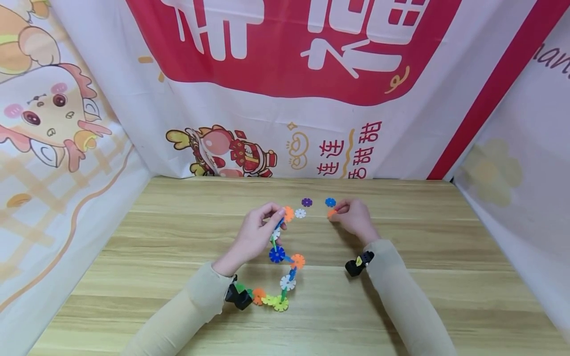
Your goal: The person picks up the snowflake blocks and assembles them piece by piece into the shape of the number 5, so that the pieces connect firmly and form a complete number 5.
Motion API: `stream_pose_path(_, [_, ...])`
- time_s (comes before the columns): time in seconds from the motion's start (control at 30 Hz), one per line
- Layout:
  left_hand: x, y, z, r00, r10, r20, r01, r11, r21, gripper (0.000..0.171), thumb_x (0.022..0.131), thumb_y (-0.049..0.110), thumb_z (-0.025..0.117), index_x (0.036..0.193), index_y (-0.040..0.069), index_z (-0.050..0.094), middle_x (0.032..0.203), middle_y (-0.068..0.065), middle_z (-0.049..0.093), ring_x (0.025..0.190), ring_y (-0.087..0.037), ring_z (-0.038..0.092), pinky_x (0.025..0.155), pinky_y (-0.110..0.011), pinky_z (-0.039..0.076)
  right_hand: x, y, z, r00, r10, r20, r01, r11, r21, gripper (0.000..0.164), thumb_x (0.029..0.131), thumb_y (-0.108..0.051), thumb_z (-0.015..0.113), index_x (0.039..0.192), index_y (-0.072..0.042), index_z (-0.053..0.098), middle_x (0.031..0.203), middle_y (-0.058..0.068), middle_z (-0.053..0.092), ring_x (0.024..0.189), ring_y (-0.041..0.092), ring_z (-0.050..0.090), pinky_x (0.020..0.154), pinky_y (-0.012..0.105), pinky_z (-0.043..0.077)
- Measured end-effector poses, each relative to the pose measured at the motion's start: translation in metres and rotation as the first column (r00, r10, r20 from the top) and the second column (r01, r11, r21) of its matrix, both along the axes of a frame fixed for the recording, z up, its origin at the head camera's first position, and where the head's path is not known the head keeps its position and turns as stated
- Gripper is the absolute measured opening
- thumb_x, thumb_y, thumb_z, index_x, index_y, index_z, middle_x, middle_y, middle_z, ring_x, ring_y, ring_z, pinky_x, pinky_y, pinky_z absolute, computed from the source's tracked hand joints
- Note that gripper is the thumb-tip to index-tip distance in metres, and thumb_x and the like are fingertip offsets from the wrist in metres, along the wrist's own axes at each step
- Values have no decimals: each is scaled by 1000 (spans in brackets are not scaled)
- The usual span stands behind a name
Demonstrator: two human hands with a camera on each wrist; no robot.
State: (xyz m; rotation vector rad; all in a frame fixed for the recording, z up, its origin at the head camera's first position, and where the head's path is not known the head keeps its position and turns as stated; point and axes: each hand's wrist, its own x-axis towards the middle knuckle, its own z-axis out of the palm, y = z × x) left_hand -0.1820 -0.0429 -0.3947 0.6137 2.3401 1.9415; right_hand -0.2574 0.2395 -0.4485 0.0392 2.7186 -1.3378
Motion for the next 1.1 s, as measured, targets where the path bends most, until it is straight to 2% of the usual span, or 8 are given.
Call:
stream_pose_path(0.17, [0,0,-1,1000,5,1,-5,1000,-6,27,108,32,52,100,10,64,94,-23,64,63,-31,66,55,-37,58,13,-12,17,997,27,-70,-33,995,-89,25,90,-25,81,109,-10,75,104,6,73,95,24,65,82,39,53])
stream_pose_path(0.27, [0,0,0,1000,3,7,-3,1000,-9,26,109,32,51,101,11,64,94,-21,64,64,-32,66,56,-37,58,22,-21,31,988,47,-145,-64,992,-113,25,90,-27,81,108,-11,77,105,5,75,98,24,68,86,40,54])
stream_pose_path(0.43, [0,1,1,1000,5,13,-5,1000,-6,23,109,28,52,102,10,65,91,-17,65,64,-35,66,55,-38,59,37,-32,48,972,82,-219,-116,983,-144,24,89,-28,82,106,-11,76,102,3,75,94,21,71,81,36,58])
stream_pose_path(0.6, [0,1,0,1000,5,7,-5,1000,-3,21,109,26,52,102,10,65,91,-16,65,63,-33,65,55,-38,59,49,-41,58,955,108,-278,-171,961,-216,20,88,-21,83,103,-10,76,99,3,75,90,21,71,78,34,59])
stream_pose_path(0.83, [0,1,-1,1000,2,-14,-2,1000,-4,22,109,27,52,102,10,65,89,-14,66,59,-27,65,53,-38,58,60,-51,63,912,155,-379,-289,900,-327,12,88,-3,80,100,-2,76,97,11,74,85,22,72,75,32,60])
stream_pose_path(1.1, [0,2,-1,1000,12,-24,-13,1000,-25,21,109,25,53,104,11,67,85,-7,66,56,-25,64,52,-38,58,66,-60,64,888,164,-430,-320,892,-321,9,87,11,75,96,7,74,92,18,73,77,20,70,67,28,59])
